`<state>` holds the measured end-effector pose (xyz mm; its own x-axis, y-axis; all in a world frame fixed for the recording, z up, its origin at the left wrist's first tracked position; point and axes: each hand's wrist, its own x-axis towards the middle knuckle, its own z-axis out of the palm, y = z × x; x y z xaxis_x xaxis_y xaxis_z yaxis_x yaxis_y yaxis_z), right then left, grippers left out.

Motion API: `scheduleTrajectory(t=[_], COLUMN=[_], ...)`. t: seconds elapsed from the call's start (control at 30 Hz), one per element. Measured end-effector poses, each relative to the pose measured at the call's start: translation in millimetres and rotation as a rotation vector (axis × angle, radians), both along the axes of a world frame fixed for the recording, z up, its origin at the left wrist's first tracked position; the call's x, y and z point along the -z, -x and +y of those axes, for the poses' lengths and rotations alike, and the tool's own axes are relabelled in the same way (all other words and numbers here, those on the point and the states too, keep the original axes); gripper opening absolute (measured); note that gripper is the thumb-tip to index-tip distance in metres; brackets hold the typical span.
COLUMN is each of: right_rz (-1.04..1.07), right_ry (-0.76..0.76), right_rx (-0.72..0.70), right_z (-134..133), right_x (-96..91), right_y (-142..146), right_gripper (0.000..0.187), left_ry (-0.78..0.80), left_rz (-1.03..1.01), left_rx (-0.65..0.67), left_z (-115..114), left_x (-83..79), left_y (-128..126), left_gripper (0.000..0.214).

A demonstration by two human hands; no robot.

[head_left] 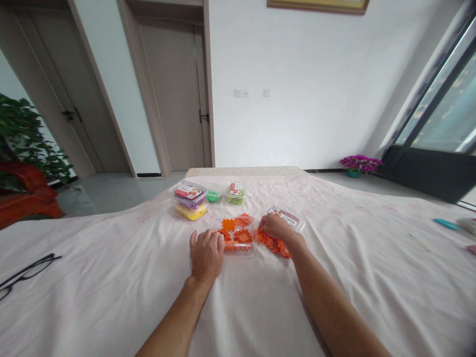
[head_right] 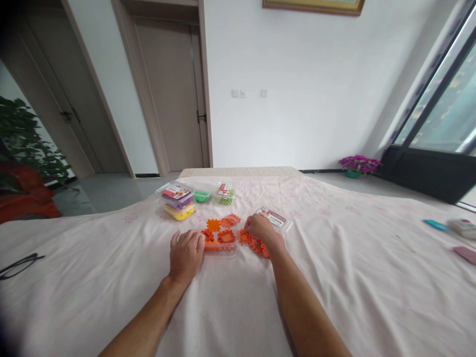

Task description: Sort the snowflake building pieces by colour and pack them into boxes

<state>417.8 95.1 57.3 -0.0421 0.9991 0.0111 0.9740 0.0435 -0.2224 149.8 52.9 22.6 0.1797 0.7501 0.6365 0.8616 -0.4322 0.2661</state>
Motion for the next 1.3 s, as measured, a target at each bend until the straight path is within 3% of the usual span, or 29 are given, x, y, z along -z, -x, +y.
scheduleTrajectory(t=[0.17, 0.37, 0.63, 1.03, 1.13, 1.3], right_rz=[0.04, 0.028, 0.271, 0.529, 0.487, 0.478], right_ry=[0.082, 0.049, -0.08, 0.01, -0.093, -0.417], right_rx=[-0.083, -0.041, 0.014, 0.069, 0.135, 0.226], right_z=[-1.4, -0.3, -6.2, -4.4, -3.8, -2.2], right_x=[1.4, 1.4, -11.9, -10.7, -13.6, -27.1], right_y=[-5.2, -3.7, 0.7, -10.8, -11.5, 1.6], right_gripper=[0.044, 0.027, 0.021, 0.015, 0.016, 0.017], left_ry=[0.003, 0.01, -0.006, 0.012, 0.022, 0.012], left_rz=[-0.003, -0.002, -0.011, -0.008, -0.001, 0.005], left_rx=[-0.002, 0.0, -0.003, -0.006, -0.006, -0.006], left_z=[1.1, 0.6, 0.6, 1.7, 1.2, 1.0], left_x=[2.4, 1.7, 1.4, 2.9, 2.9, 0.7], left_y=[0.5, 0.2, 0.5, 0.5, 0.3, 0.2], left_gripper=[0.028, 0.03, 0.029, 0.029, 0.029, 0.028])
